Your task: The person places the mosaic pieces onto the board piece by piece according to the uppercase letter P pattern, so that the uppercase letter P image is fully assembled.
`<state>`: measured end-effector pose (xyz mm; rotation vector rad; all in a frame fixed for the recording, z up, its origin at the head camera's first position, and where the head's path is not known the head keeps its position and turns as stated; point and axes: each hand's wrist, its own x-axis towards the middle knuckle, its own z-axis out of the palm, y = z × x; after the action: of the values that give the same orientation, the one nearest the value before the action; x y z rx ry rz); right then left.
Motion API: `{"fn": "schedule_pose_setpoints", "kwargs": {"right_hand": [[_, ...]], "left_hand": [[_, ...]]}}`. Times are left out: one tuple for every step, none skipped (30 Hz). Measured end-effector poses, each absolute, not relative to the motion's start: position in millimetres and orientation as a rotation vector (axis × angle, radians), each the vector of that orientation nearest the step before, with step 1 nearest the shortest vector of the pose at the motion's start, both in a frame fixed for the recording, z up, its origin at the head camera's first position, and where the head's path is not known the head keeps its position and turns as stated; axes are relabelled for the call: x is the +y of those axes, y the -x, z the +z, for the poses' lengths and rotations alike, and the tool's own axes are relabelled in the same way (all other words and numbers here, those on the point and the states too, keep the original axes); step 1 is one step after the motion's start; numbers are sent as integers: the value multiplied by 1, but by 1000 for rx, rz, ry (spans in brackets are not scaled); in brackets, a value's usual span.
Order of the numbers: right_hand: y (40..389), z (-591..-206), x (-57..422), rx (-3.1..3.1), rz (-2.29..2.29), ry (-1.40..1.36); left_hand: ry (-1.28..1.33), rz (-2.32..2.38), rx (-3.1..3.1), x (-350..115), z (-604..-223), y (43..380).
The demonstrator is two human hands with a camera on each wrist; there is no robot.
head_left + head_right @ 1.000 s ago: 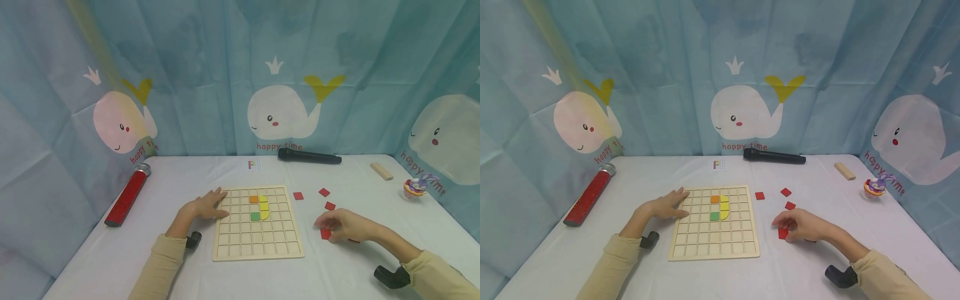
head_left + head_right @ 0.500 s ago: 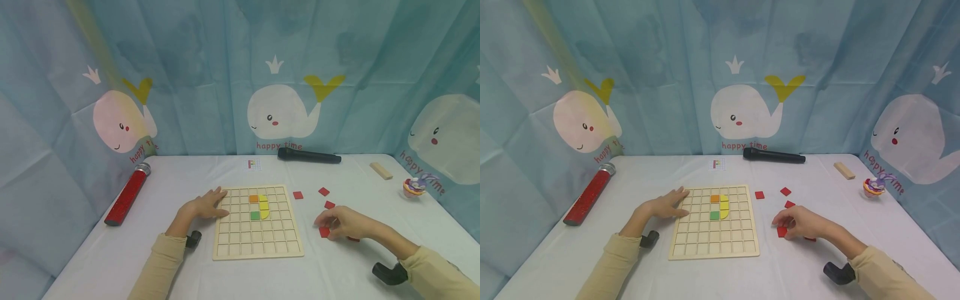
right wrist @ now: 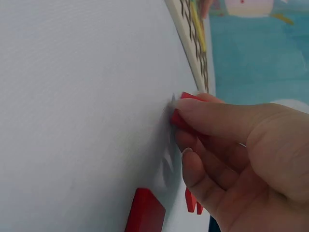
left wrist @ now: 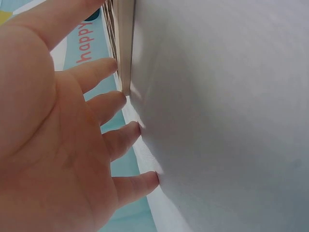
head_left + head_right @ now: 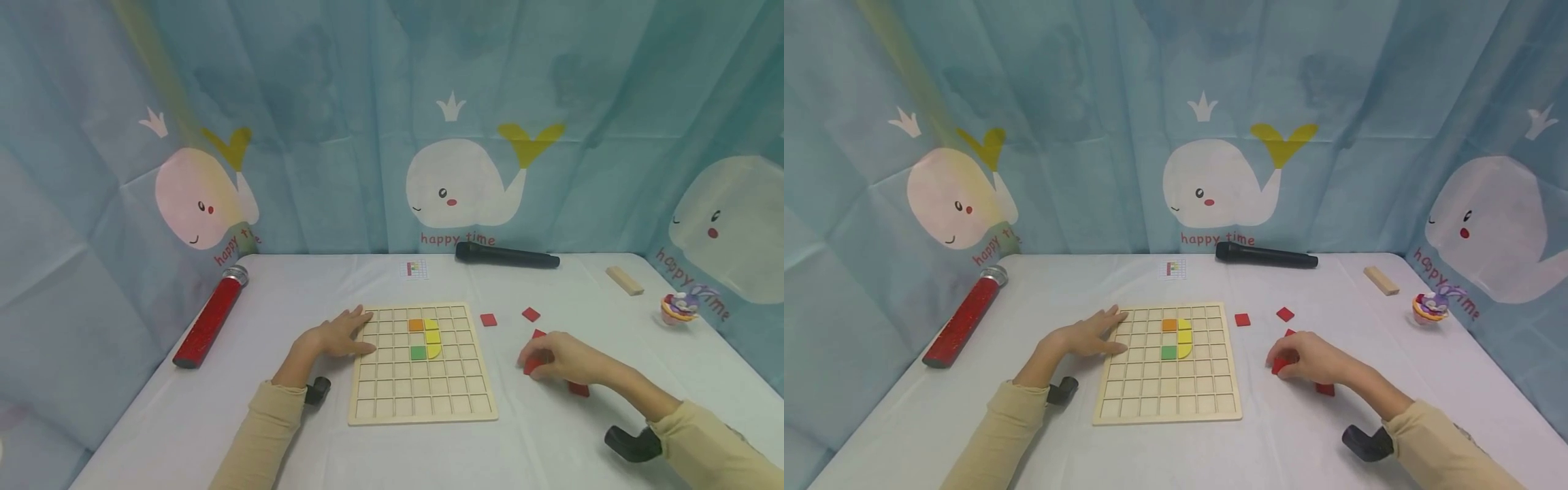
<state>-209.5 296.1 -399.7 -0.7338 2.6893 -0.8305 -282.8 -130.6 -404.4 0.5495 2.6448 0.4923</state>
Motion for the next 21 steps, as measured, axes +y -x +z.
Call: {"fn": "schedule_pose_setpoints", "kwargs": {"right_hand": [[211,-400,296,2704,-845,731],[213,-400,295,2717,-864,719],[215,-399,294,2729,-886,707],[217,-398,293,2737,-916,687],[218,-398,291,2739,-950,668],[220,-397,290,2741,-980,654],[222,-396,289,2740,-1008,642],[223,-396,287,2737,-1035,622],[225,-395,285,2726,-1069,607],[227,-395,283,2717,-1101,587],[228,-395,281,2708,-1128,563],[230,-395,279,2702,-1148,535],[232,-395,277,2694,-1168,503],[234,-395,275,2686,-1189,465],[236,-396,272,2679,-1209,422],[238,-396,270,2678,-1222,389],[239,-397,267,2672,-1234,361],[241,-398,265,2666,-1250,336],[243,-398,262,2661,-1265,311],[244,-398,259,2655,-1282,285],[245,-398,256,2645,-1305,267]], "left_hand": [[-548,494,2646,-130,-404,282],[-548,495,2647,-130,-404,282],[-548,494,2648,-131,-404,282],[-547,495,2648,-131,-403,282],[-546,495,2648,-131,-403,282],[-545,495,2648,-131,-403,282],[-544,496,2648,-131,-403,281],[-544,497,2648,-130,-403,281],[-544,500,2647,-130,-403,281],[-542,502,2646,-130,-403,281],[-541,499,2646,-130,-403,281],[-540,498,2646,-130,-403,281],[-540,496,2646,-130,-403,281],[-541,492,2647,-130,-403,281],[-542,489,2647,-131,-404,282],[-541,483,2647,-131,-404,282],[-541,479,2648,-131,-405,282],[-543,483,2648,-131,-405,282],[-547,481,2649,-131,-406,282],[-547,481,2649,-131,-406,282],[-548,481,2649,-131,-406,282]]}}
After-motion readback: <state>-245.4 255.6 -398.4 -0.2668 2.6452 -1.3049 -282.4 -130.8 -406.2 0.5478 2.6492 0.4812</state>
